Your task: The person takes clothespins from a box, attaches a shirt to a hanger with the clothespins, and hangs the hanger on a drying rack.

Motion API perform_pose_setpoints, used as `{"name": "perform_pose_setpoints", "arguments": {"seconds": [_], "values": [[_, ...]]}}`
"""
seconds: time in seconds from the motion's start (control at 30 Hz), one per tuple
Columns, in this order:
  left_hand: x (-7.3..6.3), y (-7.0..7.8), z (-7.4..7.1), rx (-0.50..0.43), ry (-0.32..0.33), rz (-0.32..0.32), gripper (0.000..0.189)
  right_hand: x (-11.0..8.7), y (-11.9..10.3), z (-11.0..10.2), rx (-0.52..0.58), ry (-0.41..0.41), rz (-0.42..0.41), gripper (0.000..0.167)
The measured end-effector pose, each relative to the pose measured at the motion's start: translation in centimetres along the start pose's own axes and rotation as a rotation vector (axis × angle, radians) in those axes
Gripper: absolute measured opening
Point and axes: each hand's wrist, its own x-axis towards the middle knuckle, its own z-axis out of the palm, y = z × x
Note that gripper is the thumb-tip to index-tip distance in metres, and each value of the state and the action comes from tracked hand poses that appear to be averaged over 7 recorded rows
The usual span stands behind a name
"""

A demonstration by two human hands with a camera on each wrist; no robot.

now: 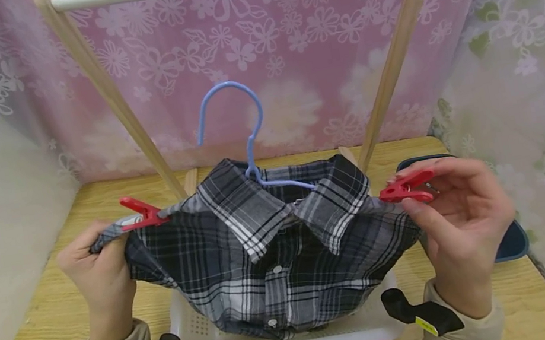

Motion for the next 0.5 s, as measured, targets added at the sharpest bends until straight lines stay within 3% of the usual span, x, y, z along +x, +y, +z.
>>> {"name": "perform_pose_setpoints", "arguments": {"seconds": [0.37,0.5], "values": [[0.04,0.05,0.02,-0.015,0.004,-0.006,0.019,0.06,0.14,0.66,0.002,0.071,-0.024,0.033],[0.10,0.07,0.05,-0.013,0.003,-0.001,0.019,0.09,0.15,0.69,0.002,0.052,-0.028,0.034]]}}
